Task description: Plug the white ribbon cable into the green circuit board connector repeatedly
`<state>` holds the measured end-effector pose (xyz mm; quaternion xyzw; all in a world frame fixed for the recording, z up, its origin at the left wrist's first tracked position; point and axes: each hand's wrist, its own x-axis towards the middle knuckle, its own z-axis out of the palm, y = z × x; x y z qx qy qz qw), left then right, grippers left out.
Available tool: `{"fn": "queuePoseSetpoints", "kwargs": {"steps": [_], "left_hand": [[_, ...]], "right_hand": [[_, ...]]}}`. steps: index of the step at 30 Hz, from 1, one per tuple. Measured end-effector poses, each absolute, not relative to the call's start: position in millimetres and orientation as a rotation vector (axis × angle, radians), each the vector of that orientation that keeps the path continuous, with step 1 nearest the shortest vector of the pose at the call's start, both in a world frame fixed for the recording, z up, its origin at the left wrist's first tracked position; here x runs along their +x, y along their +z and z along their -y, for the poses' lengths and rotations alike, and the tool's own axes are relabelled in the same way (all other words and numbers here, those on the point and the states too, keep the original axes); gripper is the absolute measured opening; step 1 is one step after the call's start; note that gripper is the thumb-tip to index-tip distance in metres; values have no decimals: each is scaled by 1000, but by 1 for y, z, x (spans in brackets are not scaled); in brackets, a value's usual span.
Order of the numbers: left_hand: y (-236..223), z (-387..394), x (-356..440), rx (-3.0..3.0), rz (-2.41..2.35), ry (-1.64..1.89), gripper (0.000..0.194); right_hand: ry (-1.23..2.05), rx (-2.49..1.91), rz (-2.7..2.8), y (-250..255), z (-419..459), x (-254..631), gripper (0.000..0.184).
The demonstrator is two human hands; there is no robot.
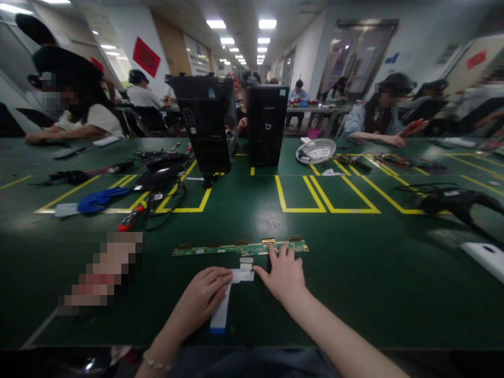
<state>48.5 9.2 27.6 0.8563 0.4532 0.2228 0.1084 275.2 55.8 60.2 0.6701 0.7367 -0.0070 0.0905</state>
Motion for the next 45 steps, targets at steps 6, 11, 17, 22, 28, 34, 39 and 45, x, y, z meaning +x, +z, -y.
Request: {"fn": "queuePoseSetpoints", "kwargs": {"steps": [6,11,17,22,28,34,39,45], "left_hand": [[27,-9,48,2527,-1339,659,28],[26,-9,48,2529,-1345,644,28],[25,-9,47,2518,-1355,629,29],[26,-9,48,2516,-1343,635,28],[25,-9,49,2561,-1328,646,29],[26,-8,49,2589,-1350,640,28],[30,-4,60,2619,-1375,644,30],[33,-6,87,2639,-1401,651,32]], "right_hand": [[-47,1984,-2193,61,-51,255,82],[-43,2007,-2240,61,-49,246,84],[15,2029,-2461,67,-56,275,71],[-26,1571,-2975,60,-80,329,48],[-357,1418,-3250,31,-98,357,37],[-413,1379,-3271,27,-97,351,34],[-424,1245,-3222,28,-92,353,40],[-409,1259,-3160,31,-88,351,45]]}}
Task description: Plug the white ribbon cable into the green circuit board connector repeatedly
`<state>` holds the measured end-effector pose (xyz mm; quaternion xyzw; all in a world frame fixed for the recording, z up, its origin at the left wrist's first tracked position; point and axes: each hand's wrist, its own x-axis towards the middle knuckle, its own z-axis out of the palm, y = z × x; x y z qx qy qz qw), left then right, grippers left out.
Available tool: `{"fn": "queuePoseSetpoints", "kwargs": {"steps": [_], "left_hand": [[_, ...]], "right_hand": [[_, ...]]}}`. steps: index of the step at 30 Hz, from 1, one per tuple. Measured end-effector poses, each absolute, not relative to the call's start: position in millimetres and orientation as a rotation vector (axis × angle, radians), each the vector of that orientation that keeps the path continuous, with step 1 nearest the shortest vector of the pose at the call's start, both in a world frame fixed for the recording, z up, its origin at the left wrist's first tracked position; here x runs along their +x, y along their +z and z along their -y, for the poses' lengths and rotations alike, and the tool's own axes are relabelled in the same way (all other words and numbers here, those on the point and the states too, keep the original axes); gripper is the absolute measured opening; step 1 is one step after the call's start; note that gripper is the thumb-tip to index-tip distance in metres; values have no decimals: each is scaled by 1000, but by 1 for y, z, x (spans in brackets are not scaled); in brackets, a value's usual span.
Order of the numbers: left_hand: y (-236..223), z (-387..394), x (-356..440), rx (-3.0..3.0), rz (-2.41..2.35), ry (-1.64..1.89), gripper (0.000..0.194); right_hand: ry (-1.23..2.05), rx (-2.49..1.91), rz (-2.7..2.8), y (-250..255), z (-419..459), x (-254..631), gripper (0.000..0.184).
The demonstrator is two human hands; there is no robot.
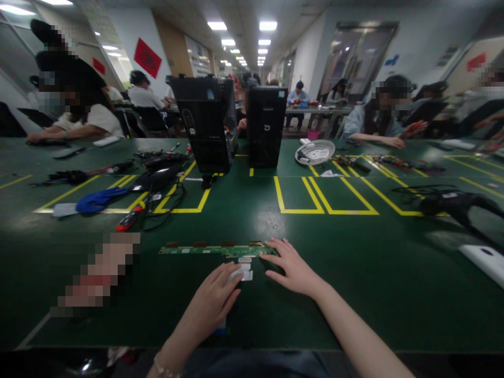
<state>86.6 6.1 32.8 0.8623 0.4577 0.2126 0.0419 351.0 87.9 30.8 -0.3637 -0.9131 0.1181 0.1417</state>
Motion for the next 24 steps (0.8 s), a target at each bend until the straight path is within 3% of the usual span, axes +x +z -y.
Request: {"fn": "queuePoseSetpoints", "kwargs": {"steps": [16,24], "left_hand": [[28,-8,114,2587,-1414,521,44],[23,-9,115,2607,-1413,603,39]], "right_hand": [[303,-1111,2664,29,-86,347,47],[271,-1101,2685,33,-83,344,50]]}}
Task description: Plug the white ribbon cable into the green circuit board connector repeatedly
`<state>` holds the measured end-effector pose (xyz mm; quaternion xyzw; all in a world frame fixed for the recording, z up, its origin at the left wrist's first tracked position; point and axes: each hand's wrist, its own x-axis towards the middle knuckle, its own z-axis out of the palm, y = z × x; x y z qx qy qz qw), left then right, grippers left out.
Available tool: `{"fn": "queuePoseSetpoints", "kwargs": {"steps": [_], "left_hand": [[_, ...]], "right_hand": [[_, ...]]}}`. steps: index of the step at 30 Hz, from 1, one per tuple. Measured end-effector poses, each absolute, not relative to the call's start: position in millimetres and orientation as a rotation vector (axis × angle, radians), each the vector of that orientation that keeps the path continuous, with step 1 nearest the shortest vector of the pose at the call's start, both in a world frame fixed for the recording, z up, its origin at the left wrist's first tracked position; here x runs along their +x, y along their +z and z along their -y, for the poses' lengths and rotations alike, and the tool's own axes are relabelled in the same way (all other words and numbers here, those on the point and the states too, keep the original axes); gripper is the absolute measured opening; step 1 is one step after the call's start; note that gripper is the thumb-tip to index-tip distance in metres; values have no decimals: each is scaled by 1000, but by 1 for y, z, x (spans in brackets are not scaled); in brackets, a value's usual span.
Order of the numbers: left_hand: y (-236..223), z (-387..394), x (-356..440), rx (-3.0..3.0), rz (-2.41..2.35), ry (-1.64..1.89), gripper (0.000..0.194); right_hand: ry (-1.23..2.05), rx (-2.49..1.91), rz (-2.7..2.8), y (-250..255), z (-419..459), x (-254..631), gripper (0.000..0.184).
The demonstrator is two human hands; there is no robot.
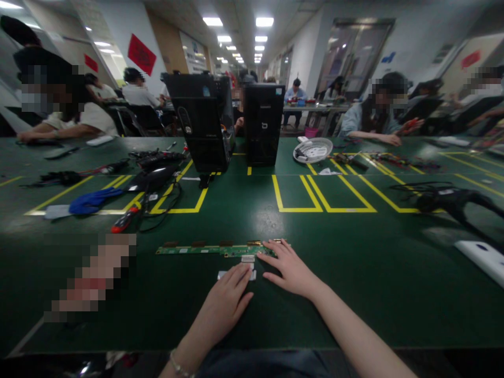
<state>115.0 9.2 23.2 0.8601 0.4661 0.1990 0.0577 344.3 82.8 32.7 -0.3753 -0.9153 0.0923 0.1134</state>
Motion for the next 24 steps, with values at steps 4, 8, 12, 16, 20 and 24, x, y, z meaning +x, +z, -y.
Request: {"fn": "queuePoseSetpoints", "kwargs": {"steps": [4,8,12,16,20,24], "left_hand": [[22,-9,117,2605,-1441,606,40],[20,-8,119,2612,-1452,619,41],[22,-8,118,2618,-1441,581,41],[22,-9,117,2610,-1435,606,37],[20,-9,118,2614,-1442,673,36],[20,-9,118,2609,-1445,686,36]], "right_hand": [[270,-1101,2684,31,-83,345,50],[279,-1092,2667,29,-83,345,50],[287,-1113,2669,29,-84,345,50],[287,-1116,2675,29,-84,345,50],[286,-1113,2651,28,-84,345,49],[290,-1111,2654,26,-84,345,50]]}}
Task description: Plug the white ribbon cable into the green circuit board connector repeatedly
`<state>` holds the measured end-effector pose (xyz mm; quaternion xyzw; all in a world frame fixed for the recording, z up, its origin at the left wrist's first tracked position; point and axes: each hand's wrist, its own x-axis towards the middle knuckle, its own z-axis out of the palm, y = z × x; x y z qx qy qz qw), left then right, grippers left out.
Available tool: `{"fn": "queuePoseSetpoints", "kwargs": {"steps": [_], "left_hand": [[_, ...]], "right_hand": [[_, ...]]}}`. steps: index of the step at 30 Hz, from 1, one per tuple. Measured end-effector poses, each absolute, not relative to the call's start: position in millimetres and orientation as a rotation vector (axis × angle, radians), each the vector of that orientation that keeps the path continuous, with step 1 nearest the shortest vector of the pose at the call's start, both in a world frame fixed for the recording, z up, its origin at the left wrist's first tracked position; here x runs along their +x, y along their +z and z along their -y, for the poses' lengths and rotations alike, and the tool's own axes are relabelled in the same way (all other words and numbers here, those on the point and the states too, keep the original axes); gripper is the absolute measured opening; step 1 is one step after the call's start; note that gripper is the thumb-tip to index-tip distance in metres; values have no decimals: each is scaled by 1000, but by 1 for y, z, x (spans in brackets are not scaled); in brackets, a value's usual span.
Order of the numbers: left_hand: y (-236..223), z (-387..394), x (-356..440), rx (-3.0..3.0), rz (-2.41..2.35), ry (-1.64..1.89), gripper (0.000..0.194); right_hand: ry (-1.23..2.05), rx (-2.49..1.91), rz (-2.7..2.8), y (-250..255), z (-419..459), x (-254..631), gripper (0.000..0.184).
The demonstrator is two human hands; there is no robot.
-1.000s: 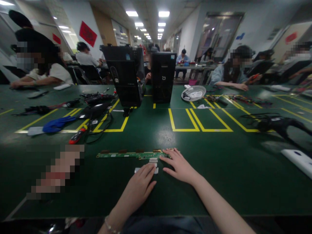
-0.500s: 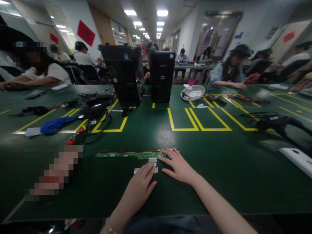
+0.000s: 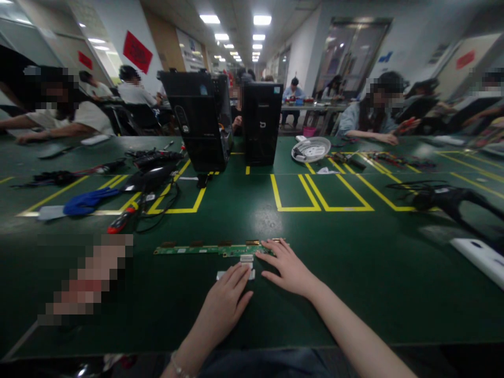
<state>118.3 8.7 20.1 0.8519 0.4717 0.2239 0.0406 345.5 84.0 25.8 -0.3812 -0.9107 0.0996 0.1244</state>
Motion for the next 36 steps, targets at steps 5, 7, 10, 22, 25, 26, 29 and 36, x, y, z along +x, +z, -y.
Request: {"fn": "queuePoseSetpoints", "kwargs": {"steps": [5,7,10,22,25,26,29,36], "left_hand": [[23,-9,119,2601,-1445,644,35],[23,-9,120,2603,-1444,629,36],[22,-8,121,2599,-1459,631,36],[18,-8,122,2591,-1497,641,38],[18,-9,122,2588,-1516,662,35],[18,-9,123,2591,-1516,672,35],[19,-9,123,2594,-1514,698,33],[21,-9,122,2581,-1505,648,36]], "right_hand": [[289,-1114,2653,28,-83,345,49],[282,-1115,2656,29,-83,344,48],[282,-1126,2669,30,-83,343,48],[287,-1121,2678,28,-84,344,49],[286,-1093,2657,26,-85,345,49],[285,-1089,2654,26,-85,345,49],[280,-1099,2659,26,-85,345,49],[286,-1120,2675,28,-84,344,49]]}}
